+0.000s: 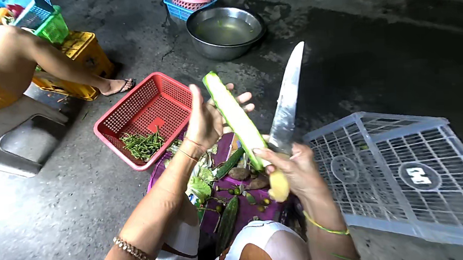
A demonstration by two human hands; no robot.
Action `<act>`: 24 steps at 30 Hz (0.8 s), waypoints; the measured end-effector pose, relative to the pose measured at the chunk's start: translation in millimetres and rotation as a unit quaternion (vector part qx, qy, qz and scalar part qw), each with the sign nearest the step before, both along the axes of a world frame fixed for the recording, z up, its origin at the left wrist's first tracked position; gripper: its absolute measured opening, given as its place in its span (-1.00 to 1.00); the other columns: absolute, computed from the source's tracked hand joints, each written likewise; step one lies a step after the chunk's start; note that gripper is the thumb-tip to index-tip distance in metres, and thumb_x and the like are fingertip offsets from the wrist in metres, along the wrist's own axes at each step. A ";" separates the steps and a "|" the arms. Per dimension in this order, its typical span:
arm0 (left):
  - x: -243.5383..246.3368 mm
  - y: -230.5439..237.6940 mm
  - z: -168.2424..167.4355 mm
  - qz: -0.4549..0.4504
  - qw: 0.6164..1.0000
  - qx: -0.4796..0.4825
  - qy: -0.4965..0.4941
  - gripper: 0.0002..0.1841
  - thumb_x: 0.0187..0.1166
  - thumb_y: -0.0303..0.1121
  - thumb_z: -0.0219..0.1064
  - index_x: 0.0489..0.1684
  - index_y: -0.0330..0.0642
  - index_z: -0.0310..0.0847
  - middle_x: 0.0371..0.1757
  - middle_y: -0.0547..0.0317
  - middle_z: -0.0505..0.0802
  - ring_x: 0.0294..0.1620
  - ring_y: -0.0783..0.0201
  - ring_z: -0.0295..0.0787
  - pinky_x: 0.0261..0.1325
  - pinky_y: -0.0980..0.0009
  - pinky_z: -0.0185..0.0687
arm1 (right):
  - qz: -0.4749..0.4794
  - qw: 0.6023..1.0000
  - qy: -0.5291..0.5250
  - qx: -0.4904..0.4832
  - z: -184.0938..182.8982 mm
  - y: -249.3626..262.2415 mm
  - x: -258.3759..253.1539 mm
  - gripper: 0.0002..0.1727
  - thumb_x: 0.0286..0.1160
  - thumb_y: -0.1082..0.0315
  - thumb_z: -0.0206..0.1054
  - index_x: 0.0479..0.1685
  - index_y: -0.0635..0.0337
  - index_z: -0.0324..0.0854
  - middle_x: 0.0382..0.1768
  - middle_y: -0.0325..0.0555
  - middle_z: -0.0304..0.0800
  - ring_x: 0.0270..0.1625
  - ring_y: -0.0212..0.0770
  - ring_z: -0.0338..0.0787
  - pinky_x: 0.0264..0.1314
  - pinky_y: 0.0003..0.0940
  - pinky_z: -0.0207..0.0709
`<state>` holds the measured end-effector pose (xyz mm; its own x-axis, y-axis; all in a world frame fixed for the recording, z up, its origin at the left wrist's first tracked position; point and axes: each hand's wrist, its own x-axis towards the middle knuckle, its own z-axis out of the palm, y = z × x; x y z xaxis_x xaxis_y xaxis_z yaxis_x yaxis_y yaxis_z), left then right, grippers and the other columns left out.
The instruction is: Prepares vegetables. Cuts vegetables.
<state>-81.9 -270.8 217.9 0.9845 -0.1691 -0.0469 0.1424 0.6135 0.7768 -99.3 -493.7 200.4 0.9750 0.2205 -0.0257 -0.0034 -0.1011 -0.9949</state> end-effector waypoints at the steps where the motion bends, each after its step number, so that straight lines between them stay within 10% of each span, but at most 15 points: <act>1: 3.5 15.2 -6.1 -0.033 0.999 -0.034 0.006 0.20 0.28 0.72 -0.73 0.67 0.16 0.38 0.39 -0.01 0.79 0.23 0.02 0.83 -0.01 0.09 0.82 | 0.003 0.999 -0.014 -0.035 3.2 -12.2 5.1 -0.60 0.19 0.31 0.59 0.06 0.20 0.74 -0.32 -0.33 0.87 -0.57 -0.50 0.70 -0.58 -0.59 0.62; 5: 3.8 33.6 -12.1 -0.155 0.985 0.037 0.065 -0.02 0.69 0.42 -0.58 0.24 -0.06 0.74 0.02 -0.09 0.93 -0.21 0.06 0.95 -0.34 0.21 0.87 | 0.034 0.980 -0.073 -0.182 33.6 -57.8 32.6 -0.67 0.18 0.26 0.60 -0.01 0.00 0.81 -0.26 -0.42 0.88 -0.43 -0.58 0.74 -0.40 -0.63 0.64; 8: -2.8 19.2 -16.3 -0.261 0.963 0.061 0.027 -0.45 0.83 -0.06 -0.23 0.58 -0.05 0.52 0.11 -0.20 0.89 -0.30 0.04 0.95 -0.58 0.29 0.80 | 0.044 0.961 -0.113 -0.250 56.4 -78.6 51.5 -0.72 0.18 0.37 0.63 -0.10 0.01 0.78 -0.33 -0.37 0.82 -0.42 -0.54 0.71 -0.36 -0.57 0.63; 12: 0.5 -7.3 -17.6 -0.379 0.923 0.071 -0.008 -0.39 0.60 -0.44 -0.22 0.72 -0.08 0.30 0.33 -0.08 0.78 -0.29 0.26 0.86 -0.55 0.46 0.71 | 0.044 0.921 -0.176 -0.344 71.0 -81.8 67.1 -0.65 0.22 0.34 0.69 0.03 0.00 0.79 -0.20 -0.21 0.88 -0.22 -0.23 0.80 -0.15 -0.09 0.67; 16: -0.8 -43.4 -25.1 -0.254 0.957 0.070 0.125 -0.50 0.86 -0.09 -0.29 -0.08 -0.14 0.59 -0.55 0.28 0.65 -0.76 0.53 0.44 -0.73 0.67 0.35 | -0.070 0.911 -0.154 -0.377 64.2 -60.0 59.2 -0.67 0.59 0.14 0.45 0.21 0.07 0.72 0.12 0.09 0.69 -0.37 -0.05 0.75 -0.33 0.04 0.71; 21: 5.4 -52.6 -30.5 -0.024 0.995 0.038 0.093 -0.57 0.86 0.13 -0.13 0.40 0.13 0.42 -0.43 0.32 0.57 -0.65 0.47 0.47 -0.60 0.58 0.51 | -0.126 0.981 -0.007 -0.147 49.4 -17.5 8.3 -0.55 0.89 0.03 -0.18 0.55 0.06 0.20 -0.31 -0.15 0.72 -0.68 -0.25 0.67 -0.66 -0.29 0.70; 24: 3.8 -42.0 -26.1 0.038 0.997 0.032 0.056 -0.48 0.82 0.25 -0.17 0.47 0.21 0.40 -0.48 0.28 0.52 -0.66 0.39 0.50 -0.59 0.46 0.61 | -0.054 0.992 0.044 -0.105 38.7 14.5 -34.5 -0.56 0.86 0.22 -0.14 0.55 0.24 0.25 -0.32 -0.19 0.69 -0.67 -0.35 0.59 -0.68 -0.38 0.60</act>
<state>-78.1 -312.8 191.8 0.9825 -0.0871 -0.1649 0.1847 0.5757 0.7965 -133.7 -479.3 239.1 0.9846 0.0968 -0.1454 -0.1104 -0.3001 -0.9475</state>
